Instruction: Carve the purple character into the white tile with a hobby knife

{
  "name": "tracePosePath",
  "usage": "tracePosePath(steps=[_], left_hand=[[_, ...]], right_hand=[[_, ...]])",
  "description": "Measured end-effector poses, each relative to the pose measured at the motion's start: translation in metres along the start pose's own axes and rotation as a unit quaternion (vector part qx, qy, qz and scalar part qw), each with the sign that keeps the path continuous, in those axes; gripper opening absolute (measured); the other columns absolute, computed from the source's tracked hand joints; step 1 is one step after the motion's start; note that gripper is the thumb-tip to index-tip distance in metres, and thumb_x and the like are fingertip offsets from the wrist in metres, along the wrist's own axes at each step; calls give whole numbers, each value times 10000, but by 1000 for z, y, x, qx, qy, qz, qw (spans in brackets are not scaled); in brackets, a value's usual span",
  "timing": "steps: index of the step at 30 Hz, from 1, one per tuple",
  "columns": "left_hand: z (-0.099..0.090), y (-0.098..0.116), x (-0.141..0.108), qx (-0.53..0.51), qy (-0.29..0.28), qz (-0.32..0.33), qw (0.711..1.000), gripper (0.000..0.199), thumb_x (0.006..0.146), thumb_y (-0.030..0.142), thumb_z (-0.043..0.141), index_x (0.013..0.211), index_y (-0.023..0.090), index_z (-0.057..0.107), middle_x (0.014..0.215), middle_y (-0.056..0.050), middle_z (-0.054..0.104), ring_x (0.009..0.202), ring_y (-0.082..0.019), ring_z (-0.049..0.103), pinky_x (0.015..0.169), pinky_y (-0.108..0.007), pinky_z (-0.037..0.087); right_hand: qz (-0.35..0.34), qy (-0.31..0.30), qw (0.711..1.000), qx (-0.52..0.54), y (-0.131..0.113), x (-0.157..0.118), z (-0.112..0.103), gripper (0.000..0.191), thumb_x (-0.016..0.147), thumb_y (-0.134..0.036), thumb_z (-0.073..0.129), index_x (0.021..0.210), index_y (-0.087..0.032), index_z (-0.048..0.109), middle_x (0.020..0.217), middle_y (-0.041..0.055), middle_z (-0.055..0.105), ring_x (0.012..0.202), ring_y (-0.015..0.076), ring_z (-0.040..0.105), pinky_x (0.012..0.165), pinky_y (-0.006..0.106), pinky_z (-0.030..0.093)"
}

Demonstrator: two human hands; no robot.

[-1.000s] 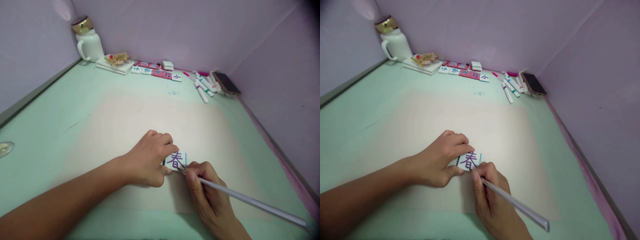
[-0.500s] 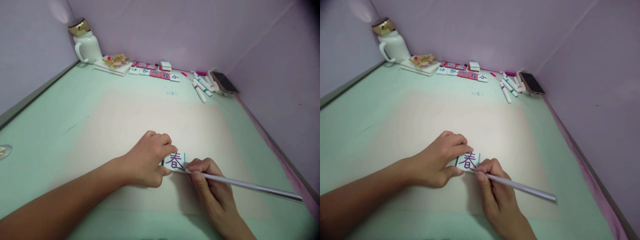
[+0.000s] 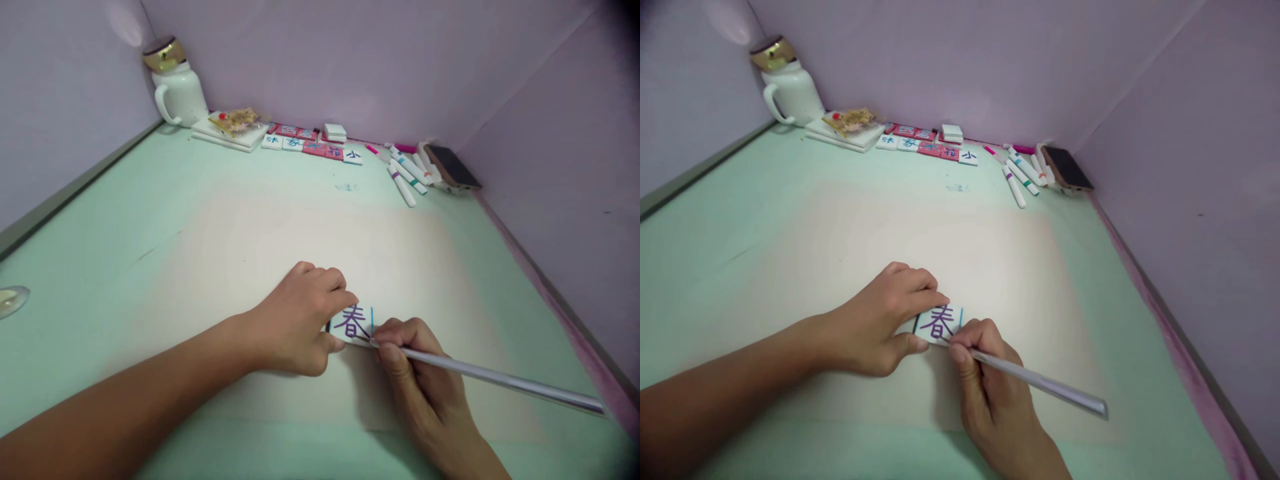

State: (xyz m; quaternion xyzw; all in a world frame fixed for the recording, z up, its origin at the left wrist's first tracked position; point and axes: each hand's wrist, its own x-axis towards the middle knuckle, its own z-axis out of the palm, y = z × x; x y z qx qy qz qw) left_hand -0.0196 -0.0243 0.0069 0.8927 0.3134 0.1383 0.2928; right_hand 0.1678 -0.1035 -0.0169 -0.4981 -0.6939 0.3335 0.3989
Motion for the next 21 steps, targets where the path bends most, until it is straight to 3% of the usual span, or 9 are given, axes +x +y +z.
tracePosePath(steps=[21], left_hand=[[0,1,0,3,-6,-4,1000,344,671,155,696,1008,163,628,951,-56,548,871,-207,527,856,-385,342]], right_hand=[[-28,-53,998,25,7,7,-11,127,964,-154,411,891,-247,457,759,-17,498,680,136,462,576,242,375]])
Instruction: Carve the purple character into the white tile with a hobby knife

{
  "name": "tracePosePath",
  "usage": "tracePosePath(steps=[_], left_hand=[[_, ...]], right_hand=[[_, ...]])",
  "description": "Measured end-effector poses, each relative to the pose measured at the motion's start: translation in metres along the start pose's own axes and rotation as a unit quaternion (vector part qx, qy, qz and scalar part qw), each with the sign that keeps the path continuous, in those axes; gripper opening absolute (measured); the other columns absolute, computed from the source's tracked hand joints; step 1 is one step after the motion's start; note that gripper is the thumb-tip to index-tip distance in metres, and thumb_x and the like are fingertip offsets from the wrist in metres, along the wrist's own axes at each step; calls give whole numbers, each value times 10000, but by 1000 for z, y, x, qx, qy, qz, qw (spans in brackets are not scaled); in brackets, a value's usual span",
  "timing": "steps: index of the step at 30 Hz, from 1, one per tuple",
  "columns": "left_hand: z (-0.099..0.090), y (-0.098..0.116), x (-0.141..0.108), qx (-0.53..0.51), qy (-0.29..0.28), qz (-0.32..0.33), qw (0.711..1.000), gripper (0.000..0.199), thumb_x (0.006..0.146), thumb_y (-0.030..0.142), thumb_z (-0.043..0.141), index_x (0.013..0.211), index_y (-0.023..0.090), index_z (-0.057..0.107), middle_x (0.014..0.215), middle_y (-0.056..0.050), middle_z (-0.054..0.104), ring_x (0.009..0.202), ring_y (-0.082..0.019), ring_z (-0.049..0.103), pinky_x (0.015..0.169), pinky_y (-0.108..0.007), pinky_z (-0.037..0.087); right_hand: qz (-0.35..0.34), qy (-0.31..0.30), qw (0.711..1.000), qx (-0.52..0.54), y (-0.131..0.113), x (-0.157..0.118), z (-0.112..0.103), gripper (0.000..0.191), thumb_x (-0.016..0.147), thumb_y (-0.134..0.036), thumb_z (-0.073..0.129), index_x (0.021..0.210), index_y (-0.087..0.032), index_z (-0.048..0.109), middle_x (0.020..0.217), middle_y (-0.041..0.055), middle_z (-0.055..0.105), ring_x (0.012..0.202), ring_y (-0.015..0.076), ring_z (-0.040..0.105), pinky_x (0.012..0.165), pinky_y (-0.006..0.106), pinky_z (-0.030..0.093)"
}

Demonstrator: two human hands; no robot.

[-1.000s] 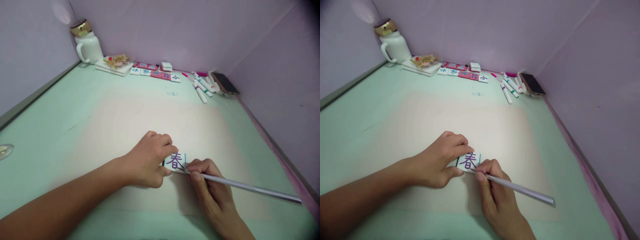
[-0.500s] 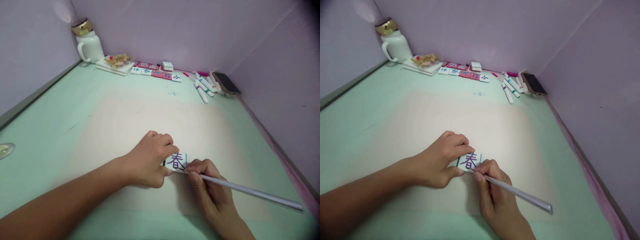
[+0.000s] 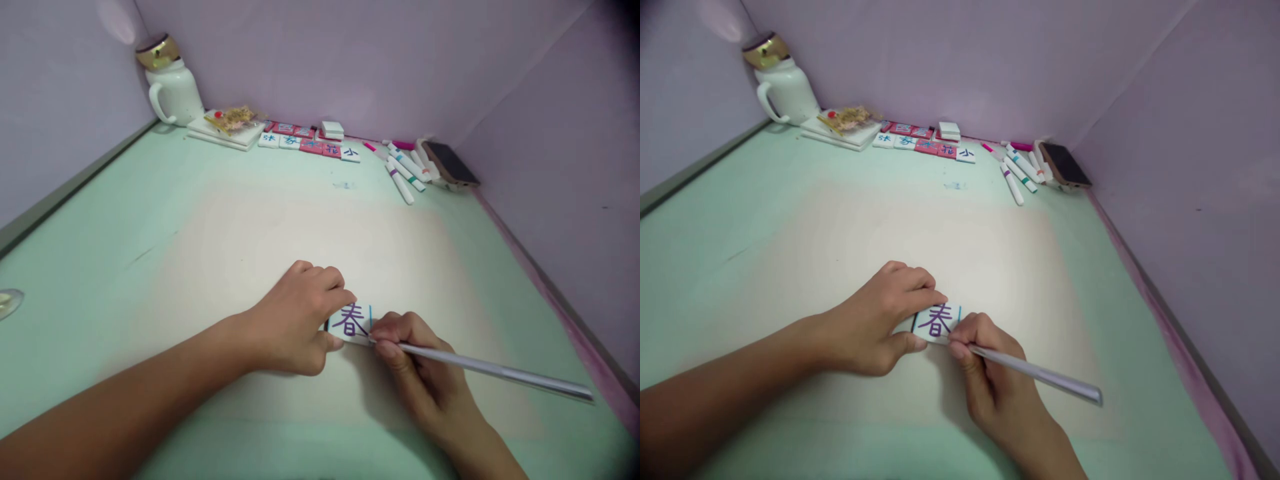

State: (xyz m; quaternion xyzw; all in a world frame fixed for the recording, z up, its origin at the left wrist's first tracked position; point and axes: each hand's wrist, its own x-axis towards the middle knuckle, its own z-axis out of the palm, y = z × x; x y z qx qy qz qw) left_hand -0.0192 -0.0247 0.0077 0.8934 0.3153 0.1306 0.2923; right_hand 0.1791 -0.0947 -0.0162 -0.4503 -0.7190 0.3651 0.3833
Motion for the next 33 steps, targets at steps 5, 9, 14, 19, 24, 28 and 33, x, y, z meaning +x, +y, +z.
tracePosePath(steps=[5,9,14,19,24,28,33], left_hand=[[0,-1,0,-3,3,2,1000,342,673,155,695,1009,162,629,954,-56,550,873,-207,528,855,-386,339],[0,-1,0,-6,3,1,1000,331,674,151,693,999,162,633,952,-53,549,876,-205,529,859,-385,337],[0,-1,0,-6,4,2,1000,326,672,151,697,992,155,637,949,-54,549,875,-204,531,863,-386,336],[0,-1,0,-1,2,0,1000,335,669,156,699,997,165,633,954,-55,553,876,-209,532,860,-388,341],[0,-1,-1,-1,3,1,1000,331,674,161,692,999,167,631,960,-56,557,882,-211,533,863,-389,340],[0,-1,0,-3,1,1,1000,332,670,152,698,996,151,640,954,-55,550,879,-207,532,860,-387,337],[0,-1,0,-1,0,-1,1000,347,670,153,701,1010,157,634,956,-53,548,877,-205,529,865,-386,337]], right_hand=[[2,-6,1000,14,2,1,-2,126,965,-157,413,897,-249,466,764,-17,501,677,137,462,578,243,381],[7,-5,1000,12,2,1,-2,123,966,-166,419,896,-253,471,755,-20,499,671,138,460,571,243,380],[19,-3,1000,3,1,1,-3,127,967,-173,424,891,-258,479,750,-24,499,661,137,463,560,241,377],[25,3,1000,1,0,1,-3,125,969,-181,430,879,-255,476,753,-22,504,662,135,462,559,240,375],[21,-1,1000,7,2,1,-4,120,969,-181,426,888,-258,471,755,-22,500,664,137,458,561,243,376],[20,-2,1000,6,3,1,-4,116,968,-182,428,897,-260,475,758,-22,504,669,140,465,565,248,378],[24,8,1000,3,2,1,-4,118,965,-190,439,878,-256,483,745,-19,507,677,146,477,570,252,383]])
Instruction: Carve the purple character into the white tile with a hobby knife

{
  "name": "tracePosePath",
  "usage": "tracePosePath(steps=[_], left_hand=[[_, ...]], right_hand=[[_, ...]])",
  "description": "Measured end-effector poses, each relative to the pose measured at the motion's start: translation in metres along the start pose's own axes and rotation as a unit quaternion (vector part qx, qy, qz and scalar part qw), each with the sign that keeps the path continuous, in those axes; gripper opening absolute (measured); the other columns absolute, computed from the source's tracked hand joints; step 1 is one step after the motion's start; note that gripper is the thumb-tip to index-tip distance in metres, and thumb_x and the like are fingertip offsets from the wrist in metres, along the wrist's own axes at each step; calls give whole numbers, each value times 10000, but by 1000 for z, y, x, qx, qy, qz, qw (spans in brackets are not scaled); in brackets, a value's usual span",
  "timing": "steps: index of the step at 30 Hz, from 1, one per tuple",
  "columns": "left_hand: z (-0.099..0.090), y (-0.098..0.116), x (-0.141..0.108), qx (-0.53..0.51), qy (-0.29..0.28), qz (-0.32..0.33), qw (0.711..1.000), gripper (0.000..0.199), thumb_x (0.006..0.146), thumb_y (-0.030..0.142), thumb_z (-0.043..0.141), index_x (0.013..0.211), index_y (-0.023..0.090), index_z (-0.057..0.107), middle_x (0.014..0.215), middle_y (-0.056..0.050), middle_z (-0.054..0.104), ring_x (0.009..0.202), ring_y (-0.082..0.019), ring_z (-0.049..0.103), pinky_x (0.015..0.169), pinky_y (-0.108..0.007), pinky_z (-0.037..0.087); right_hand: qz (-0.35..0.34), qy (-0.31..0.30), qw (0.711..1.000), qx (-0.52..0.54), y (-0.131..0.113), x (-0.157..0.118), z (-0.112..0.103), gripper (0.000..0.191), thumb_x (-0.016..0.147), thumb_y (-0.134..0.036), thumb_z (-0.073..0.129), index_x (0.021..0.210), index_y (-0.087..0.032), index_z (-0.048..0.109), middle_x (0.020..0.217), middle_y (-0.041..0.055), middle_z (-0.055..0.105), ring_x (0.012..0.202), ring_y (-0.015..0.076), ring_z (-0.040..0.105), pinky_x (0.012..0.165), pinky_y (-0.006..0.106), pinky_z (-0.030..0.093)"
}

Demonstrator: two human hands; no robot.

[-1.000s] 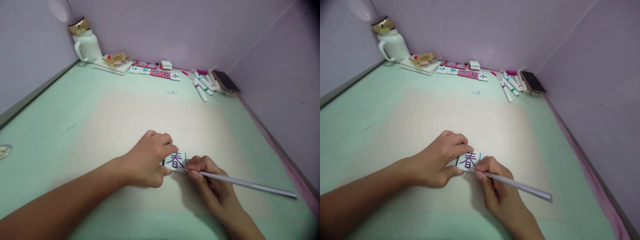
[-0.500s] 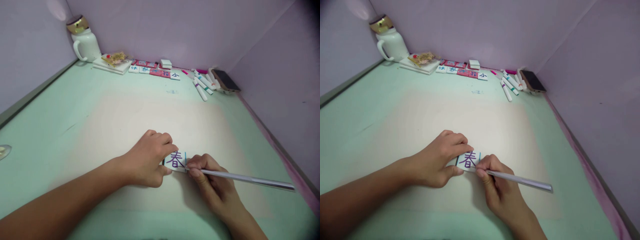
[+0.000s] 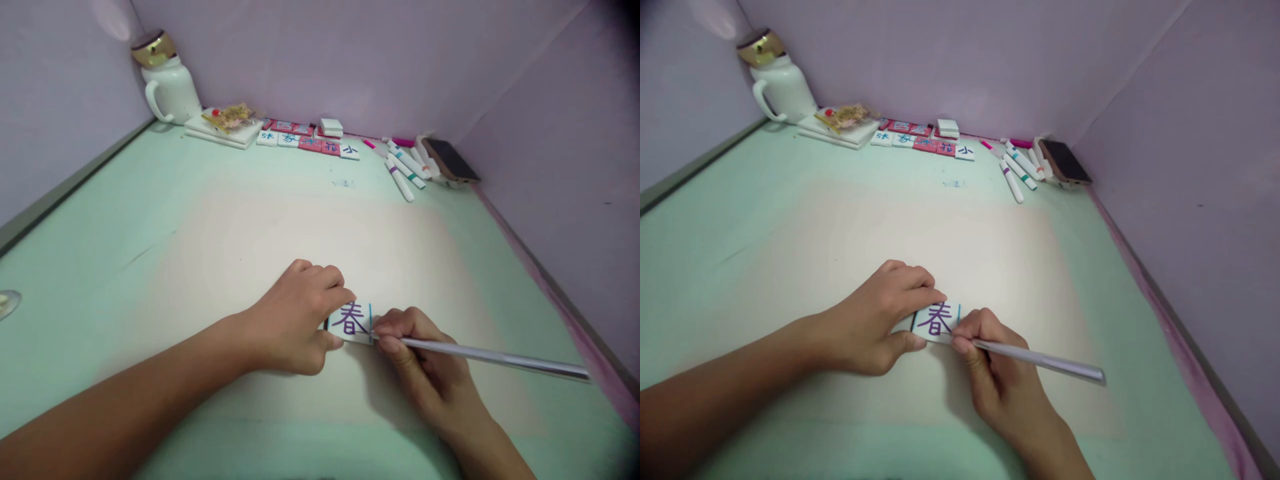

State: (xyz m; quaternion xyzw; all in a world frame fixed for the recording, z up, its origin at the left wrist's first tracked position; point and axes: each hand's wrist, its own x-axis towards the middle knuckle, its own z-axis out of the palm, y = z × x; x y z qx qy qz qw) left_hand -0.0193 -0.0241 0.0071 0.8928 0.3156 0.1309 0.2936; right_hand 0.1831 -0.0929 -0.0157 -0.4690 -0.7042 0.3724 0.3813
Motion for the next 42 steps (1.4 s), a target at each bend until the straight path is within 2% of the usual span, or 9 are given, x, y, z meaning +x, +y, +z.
tracePosePath(steps=[9,14,18,26,42], left_hand=[[-1,0,0,1,-3,0,1000,334,670,154,687,996,175,620,946,-55,550,866,-211,531,858,-388,345],[-1,0,1,-3,-1,0,1000,342,670,149,682,1002,192,612,950,-51,548,865,-210,530,865,-390,345],[-1,0,0,-9,3,4,1000,331,664,157,682,987,184,618,935,-51,544,868,-213,533,864,-391,347],[-1,1,0,-1,7,-2,1000,323,667,162,703,980,167,626,940,-57,547,870,-211,531,860,-389,351],[0,1,0,12,7,-2,1000,302,680,187,705,972,172,631,938,-63,560,880,-221,542,848,-386,361]], right_hand=[[49,30,998,2,-2,-3,2,156,973,-271,447,832,-233,501,715,-6,505,630,149,465,523,264,340],[102,107,987,57,-5,-7,6,207,963,-348,482,805,-224,531,666,-16,479,587,135,429,502,265,299],[78,144,985,58,-7,-10,10,208,978,-313,457,802,-225,523,648,-23,483,562,122,431,488,241,322],[38,126,989,-62,-13,-10,20,171,978,-203,417,836,-237,507,684,-26,505,562,118,471,503,224,373],[12,103,992,-68,-10,-11,20,144,961,-159,421,864,-248,478,726,-22,510,561,124,449,492,228,367]])
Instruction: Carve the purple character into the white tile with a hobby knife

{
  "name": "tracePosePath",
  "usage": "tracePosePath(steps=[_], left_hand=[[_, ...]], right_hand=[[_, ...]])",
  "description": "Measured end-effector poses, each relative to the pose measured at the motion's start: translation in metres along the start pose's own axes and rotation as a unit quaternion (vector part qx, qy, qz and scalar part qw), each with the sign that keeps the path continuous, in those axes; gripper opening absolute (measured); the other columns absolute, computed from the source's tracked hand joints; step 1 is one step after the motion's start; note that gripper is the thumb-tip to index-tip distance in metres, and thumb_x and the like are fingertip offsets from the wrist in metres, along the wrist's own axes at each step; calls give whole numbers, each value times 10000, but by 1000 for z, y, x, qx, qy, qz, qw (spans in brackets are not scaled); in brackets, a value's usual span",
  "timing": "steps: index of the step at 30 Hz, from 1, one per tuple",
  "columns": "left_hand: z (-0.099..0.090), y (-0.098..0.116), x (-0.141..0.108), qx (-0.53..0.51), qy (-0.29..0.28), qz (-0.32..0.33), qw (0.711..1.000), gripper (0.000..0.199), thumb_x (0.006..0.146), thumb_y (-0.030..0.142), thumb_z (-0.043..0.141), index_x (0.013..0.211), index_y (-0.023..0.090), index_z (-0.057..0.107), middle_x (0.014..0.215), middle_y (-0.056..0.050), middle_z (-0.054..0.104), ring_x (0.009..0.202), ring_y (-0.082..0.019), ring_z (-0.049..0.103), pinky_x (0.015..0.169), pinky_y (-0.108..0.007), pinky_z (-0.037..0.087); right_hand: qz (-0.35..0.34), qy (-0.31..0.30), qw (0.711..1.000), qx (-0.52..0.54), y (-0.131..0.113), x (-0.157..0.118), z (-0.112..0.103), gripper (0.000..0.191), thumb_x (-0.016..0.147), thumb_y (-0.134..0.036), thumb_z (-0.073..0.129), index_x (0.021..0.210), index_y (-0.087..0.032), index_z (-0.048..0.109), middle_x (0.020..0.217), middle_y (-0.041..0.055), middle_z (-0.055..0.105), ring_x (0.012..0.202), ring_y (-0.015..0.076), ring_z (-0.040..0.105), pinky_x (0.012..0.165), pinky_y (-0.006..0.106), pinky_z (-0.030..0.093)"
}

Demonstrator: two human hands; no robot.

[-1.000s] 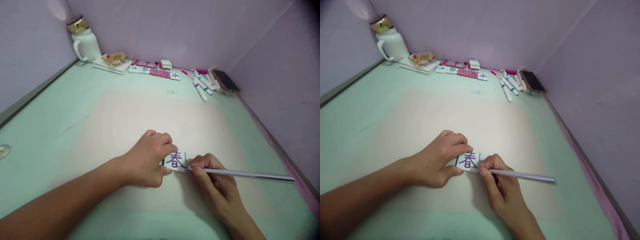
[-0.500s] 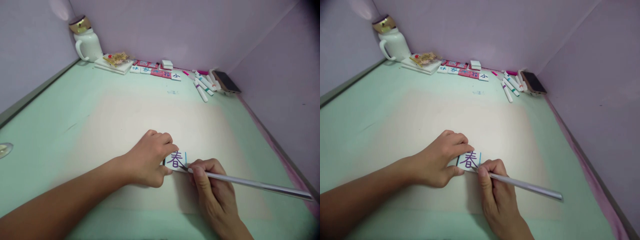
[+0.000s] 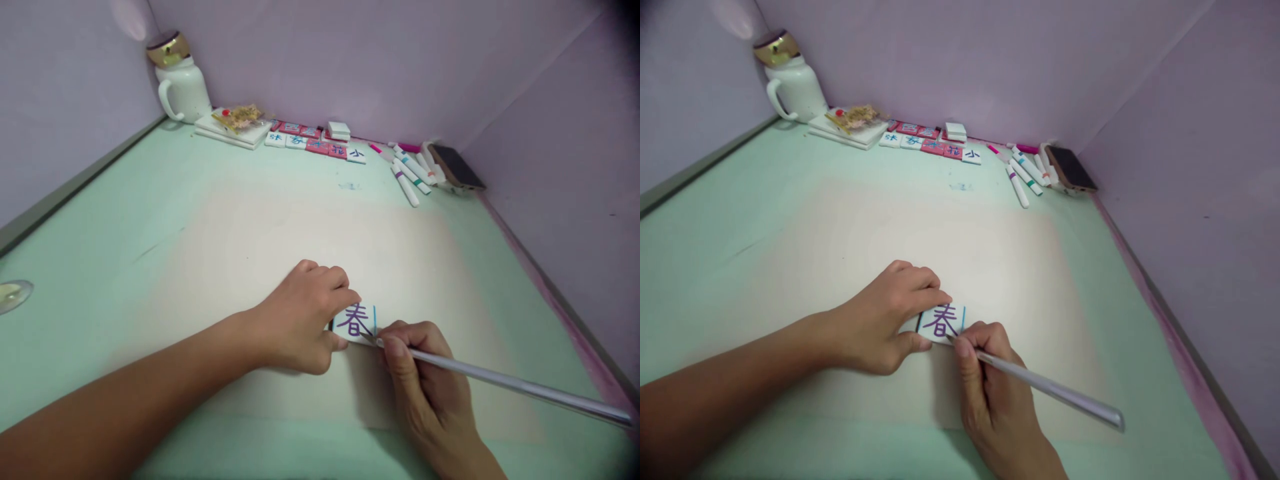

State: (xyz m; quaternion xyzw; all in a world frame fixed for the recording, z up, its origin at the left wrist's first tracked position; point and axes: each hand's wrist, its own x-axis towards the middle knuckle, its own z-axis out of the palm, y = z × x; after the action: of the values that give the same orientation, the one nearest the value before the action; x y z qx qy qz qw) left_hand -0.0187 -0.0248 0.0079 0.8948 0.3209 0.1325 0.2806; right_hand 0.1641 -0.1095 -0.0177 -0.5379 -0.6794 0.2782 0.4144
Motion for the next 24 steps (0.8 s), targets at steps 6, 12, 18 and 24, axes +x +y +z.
tracePosePath(steps=[6,12,18,24], left_hand=[[1,-1,0,-1,5,5,1000,296,676,183,702,964,160,640,935,-65,561,889,-224,544,849,-387,361],[0,-1,0,-3,3,3,1000,295,680,190,701,968,171,637,939,-65,564,886,-224,543,847,-387,363],[1,0,0,-4,7,3,1000,307,664,171,704,966,156,645,935,-65,559,884,-217,538,846,-383,357],[2,0,0,-7,11,4,1000,312,661,167,693,968,151,641,928,-62,550,862,-208,534,842,-385,354]], right_hand=[[-6,-9,1000,-14,1,1,1,145,957,-138,414,874,-248,460,732,-18,513,567,125,451,495,230,371],[-27,-12,999,-22,1,1,3,143,942,-121,422,887,-251,445,742,-12,531,576,134,474,502,241,377],[-28,-26,999,-29,-1,1,2,161,937,-112,411,854,-251,411,712,-29,505,551,125,453,502,242,360],[-27,-40,998,-31,-3,4,2,172,953,-117,388,841,-248,390,667,-50,459,514,109,411,477,229,334]])
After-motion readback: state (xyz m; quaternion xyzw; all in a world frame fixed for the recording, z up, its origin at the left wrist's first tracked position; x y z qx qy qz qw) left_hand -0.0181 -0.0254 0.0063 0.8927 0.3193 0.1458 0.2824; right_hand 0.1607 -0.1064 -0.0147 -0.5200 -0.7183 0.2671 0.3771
